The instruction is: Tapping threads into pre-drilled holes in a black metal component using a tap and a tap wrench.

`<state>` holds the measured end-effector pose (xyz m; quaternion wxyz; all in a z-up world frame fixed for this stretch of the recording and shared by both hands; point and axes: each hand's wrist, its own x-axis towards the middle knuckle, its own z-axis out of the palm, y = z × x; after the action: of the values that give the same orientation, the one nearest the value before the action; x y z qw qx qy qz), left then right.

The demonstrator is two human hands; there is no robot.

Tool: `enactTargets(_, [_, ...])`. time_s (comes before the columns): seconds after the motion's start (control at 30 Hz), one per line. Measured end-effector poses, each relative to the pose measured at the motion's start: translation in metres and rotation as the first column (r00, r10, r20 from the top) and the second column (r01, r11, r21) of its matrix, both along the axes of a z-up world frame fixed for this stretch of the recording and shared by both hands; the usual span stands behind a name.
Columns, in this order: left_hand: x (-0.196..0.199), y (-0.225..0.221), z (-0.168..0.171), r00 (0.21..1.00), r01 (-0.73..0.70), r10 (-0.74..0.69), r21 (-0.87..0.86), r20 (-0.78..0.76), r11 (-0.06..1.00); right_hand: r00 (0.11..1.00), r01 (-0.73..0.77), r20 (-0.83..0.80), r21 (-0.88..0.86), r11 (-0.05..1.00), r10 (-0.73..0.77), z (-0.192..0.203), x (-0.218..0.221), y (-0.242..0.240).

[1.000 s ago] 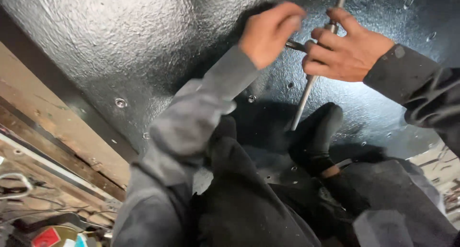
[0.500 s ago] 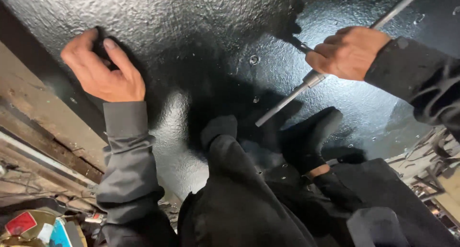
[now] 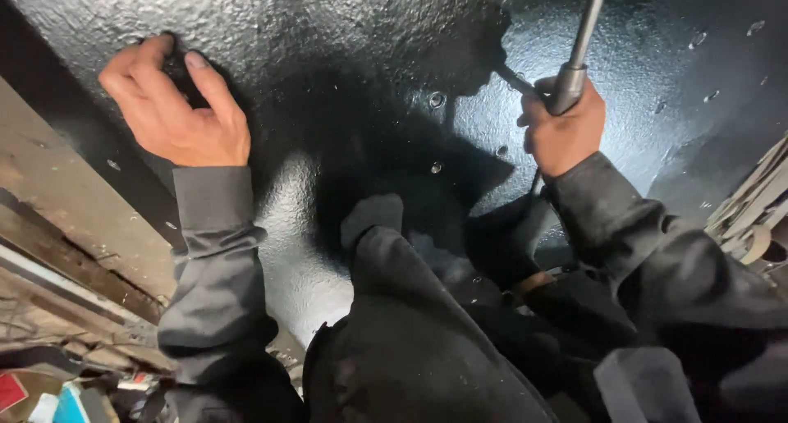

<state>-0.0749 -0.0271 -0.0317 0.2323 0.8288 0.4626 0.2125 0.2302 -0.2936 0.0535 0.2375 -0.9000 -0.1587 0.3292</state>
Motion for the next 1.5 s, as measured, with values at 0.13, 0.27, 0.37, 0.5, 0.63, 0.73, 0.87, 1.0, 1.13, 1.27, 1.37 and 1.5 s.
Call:
enactTargets(0.13, [0.001, 0.005, -0.004, 0.999, -0.013, 0.013, 0.013, 0.031, 1.000, 0.943, 0.233, -0.249, 0.026, 0.972, -0.219, 0.013, 0.009, 0.010])
enactTargets(0.27, [-0.001, 0.004, 0.000, 0.999, 0.008, -0.007, -0.015, 0.041, 1.000, 0.691, -0.667, 0.340, -0.039, 0.744, 0.638, 0.070, 0.032, 0.020])
enactTargets(0.37, [-0.001, 0.005, -0.002, 0.999, 0.014, -0.015, 0.033, 0.032, 0.999, -0.045, -0.898, 0.427, -0.413, 0.150, 0.903, 0.092, 0.070, 0.038])
enactTargets(0.5, [0.000, 0.005, -0.006, 1.000, 0.011, -0.012, 0.065, 0.017, 0.998, -0.580, -0.683, 0.307, -0.687, -0.247, 0.754, 0.079, 0.083, 0.045])
enactTargets(0.63, [0.003, 0.006, 0.000, 0.999, 0.011, -0.012, 0.034, 0.045, 0.999, -0.677, -0.615, 0.288, -0.727, -0.306, 0.678, 0.054, 0.092, 0.030])
enactTargets(0.73, [-0.001, 0.005, -0.003, 1.000, 0.007, -0.008, 0.040, 0.028, 0.999, -0.640, -0.676, 0.332, -0.672, -0.301, 0.693, 0.048, 0.086, 0.041])
enactTargets(0.87, [-0.001, 0.005, -0.006, 1.000, 0.013, -0.014, 0.032, 0.010, 0.999, -0.548, -0.753, 0.261, -0.568, -0.333, 0.794, 0.038, 0.093, 0.030])
enactTargets(1.0, [0.007, 0.008, 0.003, 0.998, 0.031, -0.034, 0.048, 0.046, 0.998, -0.213, -0.850, 0.089, -0.508, -0.139, 0.973, 0.015, 0.078, -0.015])
enactTargets(1.13, [0.002, 0.006, 0.005, 1.000, 0.017, -0.018, 0.040, 0.017, 0.999, 0.589, -0.746, 0.128, -0.295, 0.597, 0.798, 0.015, 0.043, -0.031])
enactTargets(1.27, [0.000, 0.006, -0.005, 1.000, 0.018, -0.019, 0.044, 0.013, 0.999, 0.837, -0.520, 0.102, -0.163, 0.839, 0.538, 0.032, 0.038, -0.033])
enactTargets(1.37, [0.001, 0.005, -0.004, 1.000, 0.014, -0.015, 0.054, 0.016, 0.998, 0.900, -0.428, 0.037, -0.111, 0.897, 0.434, 0.047, 0.040, -0.025])
enactTargets(1.5, [0.003, 0.005, -0.001, 0.999, 0.022, -0.025, 0.086, 0.025, 0.996, -0.141, -0.851, 0.558, -0.490, 0.188, 0.818, 0.093, 0.094, 0.072])
